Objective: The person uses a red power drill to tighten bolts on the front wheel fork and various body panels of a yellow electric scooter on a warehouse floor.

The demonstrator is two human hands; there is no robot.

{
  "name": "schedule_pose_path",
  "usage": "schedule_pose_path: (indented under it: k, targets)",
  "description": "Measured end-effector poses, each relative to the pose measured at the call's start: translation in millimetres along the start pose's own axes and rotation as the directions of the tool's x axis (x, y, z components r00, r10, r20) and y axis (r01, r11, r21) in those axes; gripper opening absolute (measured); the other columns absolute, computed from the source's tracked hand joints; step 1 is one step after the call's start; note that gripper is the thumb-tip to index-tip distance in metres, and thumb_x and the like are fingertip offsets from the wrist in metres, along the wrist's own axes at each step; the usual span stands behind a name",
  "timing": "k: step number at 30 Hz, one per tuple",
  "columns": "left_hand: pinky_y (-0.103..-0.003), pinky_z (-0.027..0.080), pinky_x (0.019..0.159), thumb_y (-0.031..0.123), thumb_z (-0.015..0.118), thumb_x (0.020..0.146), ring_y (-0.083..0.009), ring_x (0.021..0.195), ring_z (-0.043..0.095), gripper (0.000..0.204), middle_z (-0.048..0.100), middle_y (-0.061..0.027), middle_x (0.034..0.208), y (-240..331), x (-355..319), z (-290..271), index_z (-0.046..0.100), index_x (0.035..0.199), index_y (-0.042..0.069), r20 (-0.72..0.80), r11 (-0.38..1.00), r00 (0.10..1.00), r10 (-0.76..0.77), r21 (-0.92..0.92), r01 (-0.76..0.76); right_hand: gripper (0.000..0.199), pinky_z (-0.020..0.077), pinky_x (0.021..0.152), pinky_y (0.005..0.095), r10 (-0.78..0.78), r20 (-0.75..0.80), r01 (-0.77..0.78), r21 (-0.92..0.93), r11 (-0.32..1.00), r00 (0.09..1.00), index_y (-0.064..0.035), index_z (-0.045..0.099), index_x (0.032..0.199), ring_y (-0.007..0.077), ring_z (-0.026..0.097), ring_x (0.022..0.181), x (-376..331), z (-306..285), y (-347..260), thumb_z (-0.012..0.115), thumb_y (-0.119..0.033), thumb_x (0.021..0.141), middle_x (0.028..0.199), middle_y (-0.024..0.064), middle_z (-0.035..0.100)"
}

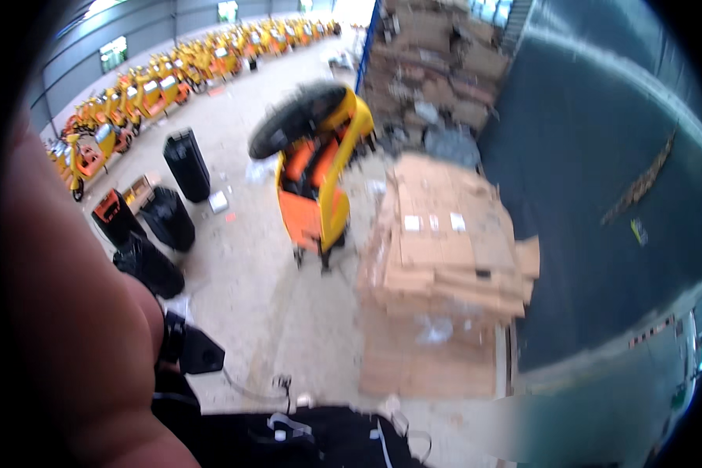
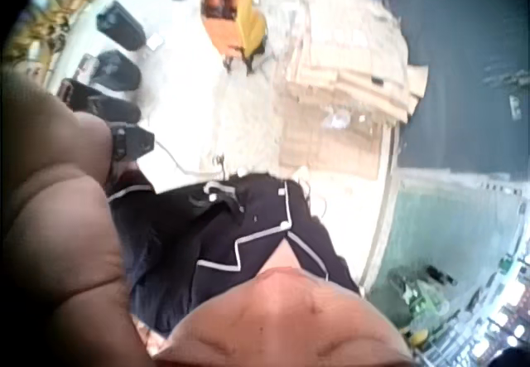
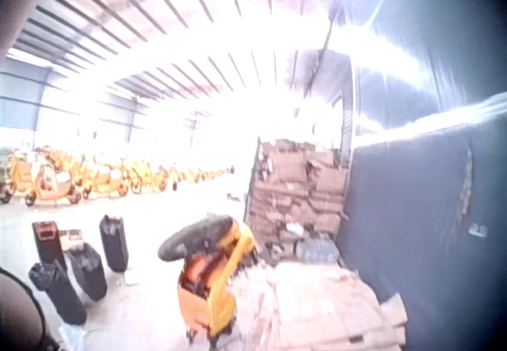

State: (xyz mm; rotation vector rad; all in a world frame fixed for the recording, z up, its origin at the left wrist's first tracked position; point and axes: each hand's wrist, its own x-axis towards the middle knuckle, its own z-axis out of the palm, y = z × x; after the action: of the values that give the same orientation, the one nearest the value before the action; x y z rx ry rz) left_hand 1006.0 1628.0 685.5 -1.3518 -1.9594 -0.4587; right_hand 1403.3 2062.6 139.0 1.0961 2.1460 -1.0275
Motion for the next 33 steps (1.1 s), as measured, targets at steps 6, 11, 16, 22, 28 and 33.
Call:
schedule_pose_path:
  k: [6, 11, 16, 22, 28, 33]
  targets:
    - [-0.045, 0.044, 0.101, 0.018, 0.067, 0.086, -0.0337, 0.118, 0.056, 0.04, 0.06, -0.0171, 0.124, -100, -66, -53, 0.06, 0.123, 0.008, -0.122, 0.921, 0.942, -0.313, 0.203, 0.333, 0.055, 0.0451, 0.102, 0.0377, -0.277, -0.093, 0.27, -0.081, 0.959, 0.956, -0.0054, 0.067, 0.128, 0.0253, 0.059, 0.123, 58, -64, -194, 0.07, -0.04, 0.085, 0.127, 0.0204, 0.065]
    - [-0.046, 0.042, 0.103, 0.018, 0.067, 0.086, -0.0338, 0.122, 0.053, 0.043, 0.058, -0.0174, 0.128, -152, -119, -131, 0.058, 0.126, 0.007, -0.325, 0.695, 0.788, -0.524, 0.371, 0.615, 0.054, 0.0461, 0.099, 0.0374, -0.43, -0.012, 0.423, -0.156, 0.892, 0.903, -0.0055, 0.067, 0.126, 0.0244, 0.06, 0.12, 72, -73, -310, 0.071, -0.039, 0.084, 0.125, 0.0196, 0.066]
    - [-0.046, 0.04, 0.105, 0.019, 0.068, 0.086, -0.0339, 0.125, 0.051, 0.046, 0.056, -0.0176, 0.131, -128, -150, -179, 0.055, 0.129, 0.007, -0.463, 0.553, 0.681, -0.567, 0.399, 0.731, 0.053, 0.0472, 0.096, 0.0371, -0.528, 0.077, 0.533, -0.163, 0.83, 0.846, -0.0057, 0.068, 0.124, 0.0235, 0.062, 0.117, 80, -51, -377, 0.072, -0.039, 0.082, 0.123, 0.0188, 0.067]
    - [-0.047, 0.038, 0.108, 0.02, 0.068, 0.086, -0.0341, 0.13, 0.047, 0.05, 0.053, -0.018, 0.136, -81, -89, -109, 0.053, 0.133, 0.007, -0.281, 0.818, 0.869, -0.407, 0.312, 0.484, 0.052, 0.0484, 0.092, 0.0367, -0.431, 0.103, 0.442, -0.136, 0.887, 0.897, -0.0058, 0.069, 0.121, 0.0224, 0.063, 0.113, 100, -55, -316, 0.074, -0.038, 0.081, 0.12, 0.0179, 0.069]
    - [-0.047, 0.036, 0.11, 0.02, 0.068, 0.086, -0.0343, 0.134, 0.044, 0.055, 0.05, -0.0183, 0.14, 0, -3, -35, 0.05, 0.136, 0.007, -0.068, 0.994, 0.996, -0.061, 0.088, 0.067, 0.05, 0.0497, 0.089, 0.0364, -0.15, 0.173, 0.169, -0.097, 0.981, 0.973, -0.006, 0.071, 0.119, 0.0213, 0.065, 0.11, 99, -17, -137, 0.075, -0.037, 0.079, 0.117, 0.0169, 0.07]
    - [-0.048, 0.034, 0.113, 0.021, 0.068, 0.086, -0.0344, 0.137, 0.042, 0.058, 0.048, -0.0186, 0.143, 68, 45, 1, 0.048, 0.139, 0.006, -0.076, 0.965, 0.975, 0.21, -0.143, -0.22, 0.049, 0.0507, 0.086, 0.036, 0.097, 0.264, -0.086, -0.053, 0.995, 0.96, -0.0062, 0.071, 0.117, 0.0205, 0.066, 0.107, 50, 32, 21, 0.077, -0.036, 0.078, 0.115, 0.0161, 0.071]
